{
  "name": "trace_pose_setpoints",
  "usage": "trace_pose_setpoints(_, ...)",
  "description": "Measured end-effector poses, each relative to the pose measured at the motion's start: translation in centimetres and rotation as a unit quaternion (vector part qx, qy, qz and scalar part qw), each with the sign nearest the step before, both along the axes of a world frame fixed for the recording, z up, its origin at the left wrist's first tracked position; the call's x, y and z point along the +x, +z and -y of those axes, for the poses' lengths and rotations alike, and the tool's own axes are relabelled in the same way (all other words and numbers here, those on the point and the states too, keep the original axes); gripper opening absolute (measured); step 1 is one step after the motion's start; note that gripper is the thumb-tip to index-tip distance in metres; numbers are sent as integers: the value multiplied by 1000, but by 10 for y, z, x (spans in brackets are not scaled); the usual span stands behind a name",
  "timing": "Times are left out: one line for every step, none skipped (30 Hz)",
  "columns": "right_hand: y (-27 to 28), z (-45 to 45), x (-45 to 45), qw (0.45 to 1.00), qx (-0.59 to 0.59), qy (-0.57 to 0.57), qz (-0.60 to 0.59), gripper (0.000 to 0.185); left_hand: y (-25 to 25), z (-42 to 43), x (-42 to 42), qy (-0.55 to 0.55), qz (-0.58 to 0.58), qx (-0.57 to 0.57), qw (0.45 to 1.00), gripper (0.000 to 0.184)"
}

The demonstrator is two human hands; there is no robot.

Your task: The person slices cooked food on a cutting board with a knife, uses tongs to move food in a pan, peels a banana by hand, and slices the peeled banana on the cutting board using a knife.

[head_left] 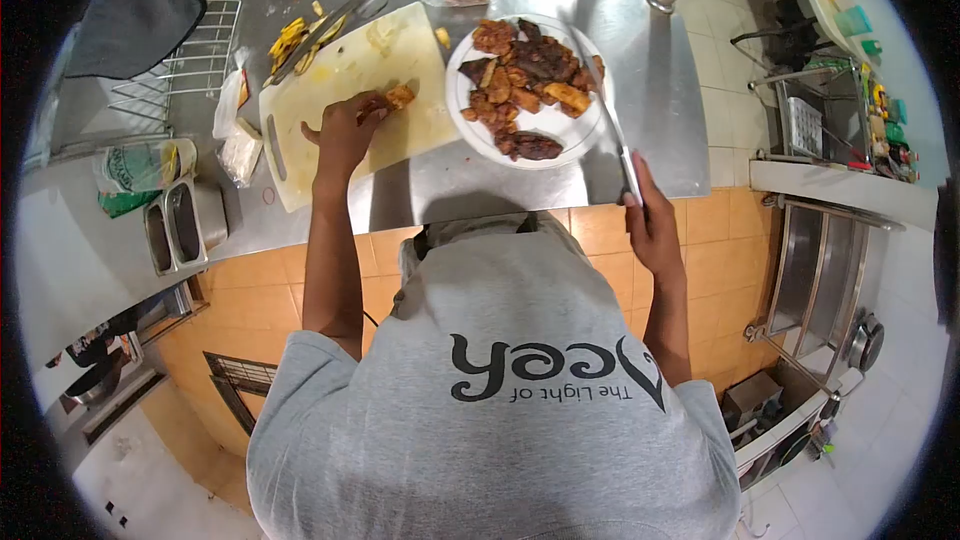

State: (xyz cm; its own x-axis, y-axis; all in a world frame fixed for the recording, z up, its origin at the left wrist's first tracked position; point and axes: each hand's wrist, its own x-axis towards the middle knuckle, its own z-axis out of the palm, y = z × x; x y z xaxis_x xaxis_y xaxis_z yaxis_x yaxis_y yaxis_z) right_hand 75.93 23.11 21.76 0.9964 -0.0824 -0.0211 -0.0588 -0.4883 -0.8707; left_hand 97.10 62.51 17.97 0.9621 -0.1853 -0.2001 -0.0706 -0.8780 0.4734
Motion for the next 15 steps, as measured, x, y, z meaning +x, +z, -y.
trace_pose_setpoints(13, -13, 0, 999, 14, 25, -28, 52, 4, 1, -5, 13, 59, 34, 998, 34)
trace_pose_setpoints(25, -32, 4, 997, 24, 51, -51, 52, 7, 7, -13, 26, 118, 67, 990, 32)
trace_pose_setpoints(31, -49, 7, 994, 32, 78, -73, 52, 9, 11, -18, 41, 176, 98, 979, 30)
trace_pose_setpoints(30, -65, 8, 994, 10, 102, -41, 53, 9, 8, -20, 44, 171, 92, 980, 30)
trace_pose_setpoints(24, -80, 10, 992, -12, 127, -8, 53, 8, 5, -21, 49, 166, 85, 981, 31)
trace_pose_setpoints(17, -97, 13, 989, -22, 141, 46, 54, 5, 0, -23, 54, 160, 79, 982, 31)
trace_pose_setpoints(19, -111, 17, 989, -20, 145, 16, 54, 1, -4, -25, 53, 171, 71, 981, 31)
trace_pose_setpoints(22, -124, 20, 988, -17, 150, -16, 54, -5, -9, -26, 53, 180, 64, 980, 31)
trace_pose_setpoints(23, -135, 22, 987, -15, 154, -49, 54, -11, -13, -27, 53, 188, 57, 979, 32)
trace_pose_setpoints(19, -143, 23, 987, -40, 153, -29, 53, -17, -16, -28, 53, 203, 40, 977, 32)
trace_pose_setpoints(21, -150, 25, 988, -36, 149, -36, 52, -23, -17, -28, 53, 218, 22, 974, 33)
trace_pose_setpoints(26, -158, 27, 988, -31, 144, -44, 52, -26, -19, -28, 53, 234, 5, 971, 33)
trace_pose_setpoints(29, -164, 29, 989, -27, 137, -52, 51, -29, -21, -29, 50, 247, -8, 968, 31)
trace_pose_setpoints(31, -168, 30, 988, -30, 142, -60, 52, -32, -22, -30, 46, 261, -21, 964, 29)
trace_pose_setpoints(34, -172, 31, 986, -33, 145, -69, 53, -32, -23, -31, 41, 274, -34, 960, 27)
